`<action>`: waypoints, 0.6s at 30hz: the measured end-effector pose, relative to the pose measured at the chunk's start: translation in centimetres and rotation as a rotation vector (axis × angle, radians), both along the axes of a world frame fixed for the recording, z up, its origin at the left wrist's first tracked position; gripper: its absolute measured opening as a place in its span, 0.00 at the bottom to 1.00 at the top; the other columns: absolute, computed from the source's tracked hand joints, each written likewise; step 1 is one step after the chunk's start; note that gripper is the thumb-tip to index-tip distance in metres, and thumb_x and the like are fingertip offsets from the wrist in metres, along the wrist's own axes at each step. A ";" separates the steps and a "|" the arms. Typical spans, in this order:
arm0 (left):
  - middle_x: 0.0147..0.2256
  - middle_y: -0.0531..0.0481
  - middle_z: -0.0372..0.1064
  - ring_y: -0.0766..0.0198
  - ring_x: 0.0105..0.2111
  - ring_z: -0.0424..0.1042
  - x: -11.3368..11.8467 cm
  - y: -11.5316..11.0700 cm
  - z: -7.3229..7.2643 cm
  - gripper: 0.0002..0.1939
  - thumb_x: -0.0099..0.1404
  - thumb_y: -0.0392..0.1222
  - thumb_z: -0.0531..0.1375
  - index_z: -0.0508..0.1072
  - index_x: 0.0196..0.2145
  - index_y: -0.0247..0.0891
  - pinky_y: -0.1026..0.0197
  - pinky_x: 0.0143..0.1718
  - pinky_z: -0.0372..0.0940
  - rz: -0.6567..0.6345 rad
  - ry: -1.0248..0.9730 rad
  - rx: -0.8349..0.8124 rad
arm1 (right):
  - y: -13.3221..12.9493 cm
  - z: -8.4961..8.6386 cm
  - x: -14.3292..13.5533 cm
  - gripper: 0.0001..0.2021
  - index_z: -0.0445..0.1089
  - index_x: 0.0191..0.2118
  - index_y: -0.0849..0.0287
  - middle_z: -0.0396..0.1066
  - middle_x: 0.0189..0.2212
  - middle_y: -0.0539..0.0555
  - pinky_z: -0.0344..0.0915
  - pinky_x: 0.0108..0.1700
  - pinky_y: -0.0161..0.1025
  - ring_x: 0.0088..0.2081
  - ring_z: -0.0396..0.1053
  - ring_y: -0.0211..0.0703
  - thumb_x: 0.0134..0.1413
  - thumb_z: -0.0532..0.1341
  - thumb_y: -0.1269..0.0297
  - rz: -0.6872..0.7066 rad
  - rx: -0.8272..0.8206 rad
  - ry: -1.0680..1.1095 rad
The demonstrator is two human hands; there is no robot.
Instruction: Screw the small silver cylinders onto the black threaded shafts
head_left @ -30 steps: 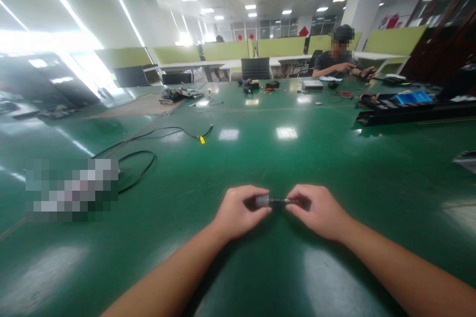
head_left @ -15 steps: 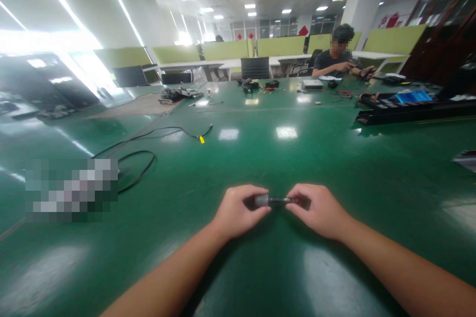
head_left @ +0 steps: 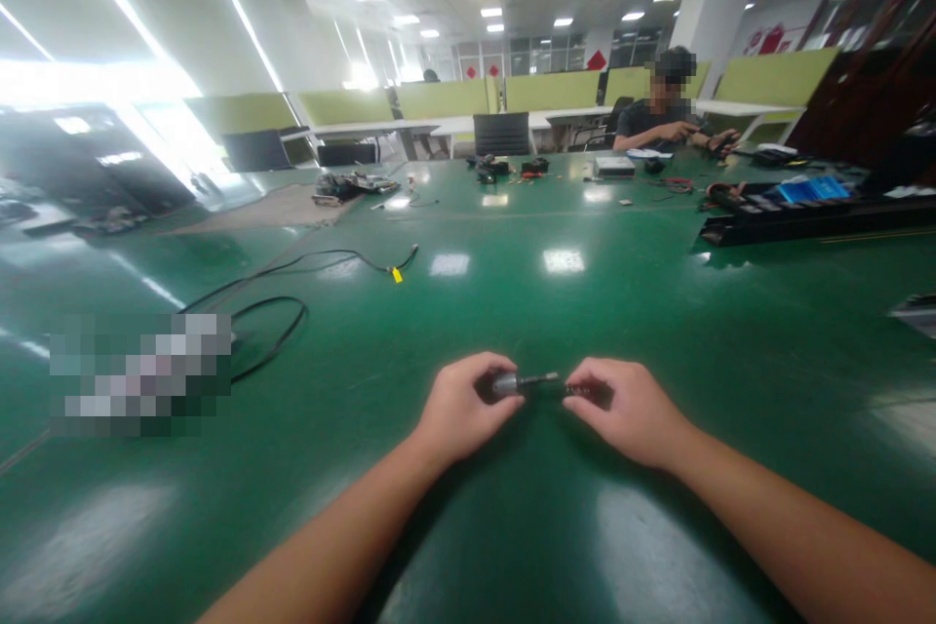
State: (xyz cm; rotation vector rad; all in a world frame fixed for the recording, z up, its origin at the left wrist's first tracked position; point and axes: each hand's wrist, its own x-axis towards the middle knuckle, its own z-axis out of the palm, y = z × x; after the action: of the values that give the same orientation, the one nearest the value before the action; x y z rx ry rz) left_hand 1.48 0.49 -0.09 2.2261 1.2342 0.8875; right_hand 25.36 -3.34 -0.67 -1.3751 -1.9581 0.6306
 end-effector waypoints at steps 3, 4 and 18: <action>0.39 0.49 0.76 0.59 0.39 0.74 -0.2 0.3 0.1 0.14 0.56 0.40 0.67 0.75 0.42 0.40 0.58 0.42 0.67 0.057 -0.042 -0.020 | 0.3 -0.1 0.2 0.04 0.75 0.32 0.57 0.74 0.28 0.50 0.62 0.33 0.37 0.30 0.69 0.41 0.53 0.65 0.63 -0.087 -0.004 0.036; 0.42 0.48 0.76 0.59 0.40 0.74 -0.3 0.4 0.1 0.16 0.57 0.41 0.67 0.75 0.44 0.40 0.57 0.44 0.67 0.070 -0.062 -0.022 | 0.5 -0.2 0.4 0.05 0.76 0.33 0.57 0.74 0.29 0.51 0.62 0.34 0.37 0.30 0.69 0.41 0.53 0.65 0.61 -0.132 0.003 0.056; 0.50 0.39 0.74 0.51 0.51 0.73 -6.9 0.1 2.8 0.25 0.58 0.55 0.64 0.67 0.47 0.37 0.48 0.57 0.64 0.191 -0.271 -0.350 | 1.6 -1.0 0.3 0.10 0.77 0.37 0.58 0.74 0.27 0.51 0.63 0.33 0.37 0.28 0.69 0.41 0.51 0.67 0.58 -0.177 -0.025 0.174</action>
State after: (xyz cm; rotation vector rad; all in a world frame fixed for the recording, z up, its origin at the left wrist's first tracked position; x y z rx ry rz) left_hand -5.44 0.62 2.69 1.6780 1.3651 0.9265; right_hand 25.64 -1.78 -1.69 -1.4392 -1.6774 0.6684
